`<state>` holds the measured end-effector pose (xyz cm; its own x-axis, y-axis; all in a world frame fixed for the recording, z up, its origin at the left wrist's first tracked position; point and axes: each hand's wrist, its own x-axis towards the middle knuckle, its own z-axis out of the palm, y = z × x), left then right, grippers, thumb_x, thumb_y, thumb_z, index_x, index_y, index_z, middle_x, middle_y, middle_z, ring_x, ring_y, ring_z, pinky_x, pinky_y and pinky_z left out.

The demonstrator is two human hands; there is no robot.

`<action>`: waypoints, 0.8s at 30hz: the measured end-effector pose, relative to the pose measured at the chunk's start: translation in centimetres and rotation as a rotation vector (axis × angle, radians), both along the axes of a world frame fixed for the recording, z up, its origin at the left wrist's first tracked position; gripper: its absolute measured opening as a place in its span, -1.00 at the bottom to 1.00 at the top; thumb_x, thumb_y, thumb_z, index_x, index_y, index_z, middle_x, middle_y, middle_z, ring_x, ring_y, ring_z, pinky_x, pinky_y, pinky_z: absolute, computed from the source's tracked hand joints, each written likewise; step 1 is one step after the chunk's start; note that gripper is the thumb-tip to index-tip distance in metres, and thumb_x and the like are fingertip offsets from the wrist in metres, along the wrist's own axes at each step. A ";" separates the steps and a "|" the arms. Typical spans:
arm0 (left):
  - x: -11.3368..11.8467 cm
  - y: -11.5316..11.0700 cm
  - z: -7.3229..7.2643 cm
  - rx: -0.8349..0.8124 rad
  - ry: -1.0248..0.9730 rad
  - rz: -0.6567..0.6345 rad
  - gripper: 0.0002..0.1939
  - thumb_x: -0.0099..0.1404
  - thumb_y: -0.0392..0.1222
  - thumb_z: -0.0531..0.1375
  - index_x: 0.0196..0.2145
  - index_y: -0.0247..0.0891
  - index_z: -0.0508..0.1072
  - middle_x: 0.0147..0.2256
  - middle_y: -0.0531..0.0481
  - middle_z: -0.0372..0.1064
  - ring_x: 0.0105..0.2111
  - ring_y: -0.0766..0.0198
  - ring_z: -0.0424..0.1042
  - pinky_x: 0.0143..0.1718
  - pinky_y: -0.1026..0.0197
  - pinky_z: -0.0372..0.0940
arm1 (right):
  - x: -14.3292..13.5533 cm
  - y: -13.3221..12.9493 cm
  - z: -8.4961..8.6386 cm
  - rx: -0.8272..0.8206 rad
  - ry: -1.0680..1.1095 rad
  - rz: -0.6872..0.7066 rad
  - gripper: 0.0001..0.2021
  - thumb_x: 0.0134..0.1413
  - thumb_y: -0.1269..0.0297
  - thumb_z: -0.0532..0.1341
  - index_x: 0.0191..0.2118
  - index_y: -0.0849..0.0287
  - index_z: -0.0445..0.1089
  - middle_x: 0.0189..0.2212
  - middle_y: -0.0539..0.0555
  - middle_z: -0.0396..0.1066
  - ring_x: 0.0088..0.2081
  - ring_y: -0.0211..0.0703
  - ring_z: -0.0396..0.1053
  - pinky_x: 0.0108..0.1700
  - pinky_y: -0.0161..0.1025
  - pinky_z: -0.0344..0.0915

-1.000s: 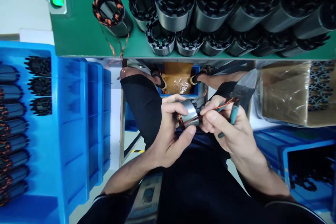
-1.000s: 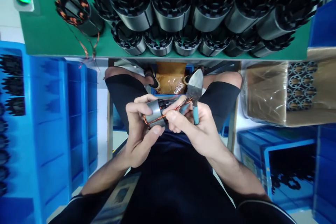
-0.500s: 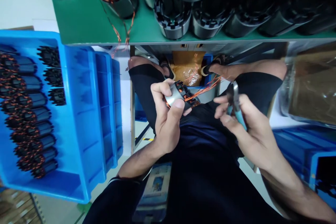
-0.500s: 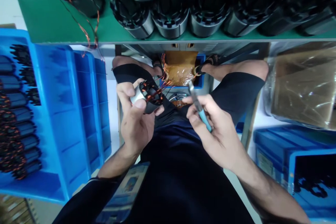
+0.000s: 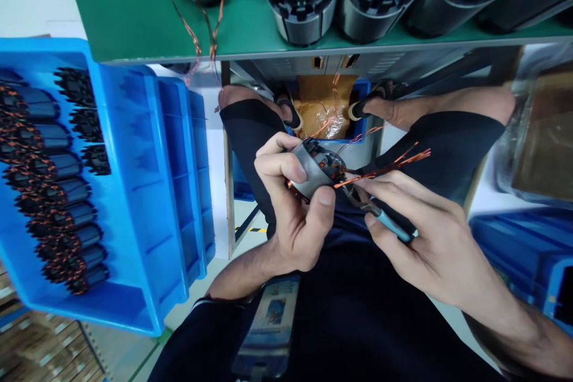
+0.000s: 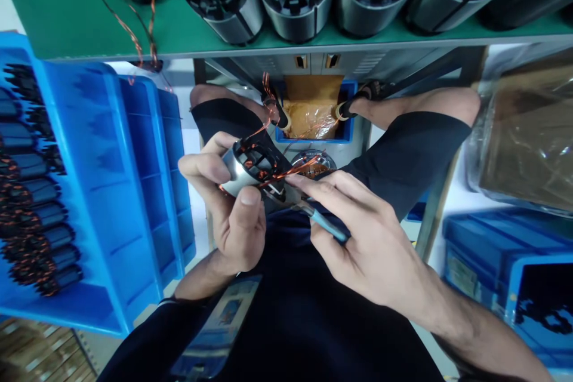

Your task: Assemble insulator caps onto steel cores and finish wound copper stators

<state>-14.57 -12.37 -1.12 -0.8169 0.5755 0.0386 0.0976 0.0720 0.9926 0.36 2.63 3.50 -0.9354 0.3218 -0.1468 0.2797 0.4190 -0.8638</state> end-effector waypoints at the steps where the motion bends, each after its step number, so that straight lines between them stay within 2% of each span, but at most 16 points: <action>1: 0.0 0.1 0.0 0.020 0.055 0.024 -0.68 0.62 0.18 0.26 0.03 0.03 0.24 0.09 -0.11 0.14 0.26 -0.13 0.25 0.38 -0.37 0.28 | 0.0 0.1 0.0 -0.006 0.002 0.003 -0.32 0.45 0.51 0.33 0.56 -0.16 0.45 0.24 0.12 0.64 0.20 0.10 0.69 0.28 -0.03 0.69; 6: 0.0 0.1 0.0 -0.023 0.137 0.018 -0.71 0.63 0.18 0.21 0.01 0.03 0.21 0.04 -0.11 0.14 0.22 -0.13 0.27 0.31 -0.36 0.31 | -0.3 0.2 0.3 -0.045 0.002 0.002 -0.34 0.48 0.49 0.32 0.53 -0.24 0.47 0.14 0.07 0.66 0.11 0.04 0.73 0.12 -0.10 0.72; 9: 0.0 0.0 0.1 -0.043 0.137 0.012 -0.69 0.62 0.18 0.23 0.00 0.02 0.21 0.04 -0.11 0.17 0.22 -0.13 0.29 0.29 -0.34 0.34 | -0.4 0.3 0.4 -0.037 0.000 0.007 -0.36 0.49 0.47 0.32 0.52 -0.27 0.48 0.11 0.07 0.69 0.07 0.07 0.75 0.00 -0.09 0.74; 14: 0.0 -0.1 0.1 -0.033 0.144 -0.008 -0.71 0.64 0.16 0.24 0.01 0.01 0.25 0.08 -0.12 0.19 0.23 -0.11 0.30 0.31 -0.36 0.37 | -0.1 0.6 0.6 0.017 0.001 0.019 -0.38 0.50 0.45 0.32 0.52 -0.23 0.50 0.16 0.10 0.72 0.11 0.17 0.76 -0.07 -0.05 0.74; 18: 0.0 0.0 0.0 -0.013 0.159 -0.020 -0.76 0.63 0.10 0.25 0.01 0.00 0.28 0.08 -0.11 0.21 0.23 -0.10 0.30 0.31 -0.37 0.34 | -0.2 1.0 0.4 0.032 0.001 0.042 -0.43 0.53 0.44 0.30 0.49 -0.19 0.52 0.13 0.10 0.74 0.10 0.14 0.77 -0.08 -0.05 0.73; 22: 0.2 -0.1 -0.4 -0.057 0.170 0.001 -0.75 0.64 0.12 0.23 0.01 0.01 0.26 0.08 -0.11 0.22 0.23 -0.10 0.31 0.28 -0.35 0.33 | -0.8 1.1 -0.4 0.027 0.036 0.021 -0.67 0.55 0.31 0.40 0.30 -0.13 0.64 0.06 0.06 0.78 -0.03 0.09 0.79 -0.03 -0.06 0.71; 24: 0.2 -0.1 -1.1 -0.055 0.185 0.003 -0.75 0.66 0.13 0.23 0.04 0.02 0.26 0.08 -0.11 0.19 0.25 -0.09 0.29 0.31 -0.32 0.32 | -1.3 1.3 -1.2 0.026 0.060 0.012 -0.79 0.56 0.20 0.44 0.20 -0.06 0.68 0.04 0.06 0.80 -0.07 0.05 0.79 0.02 -0.09 0.69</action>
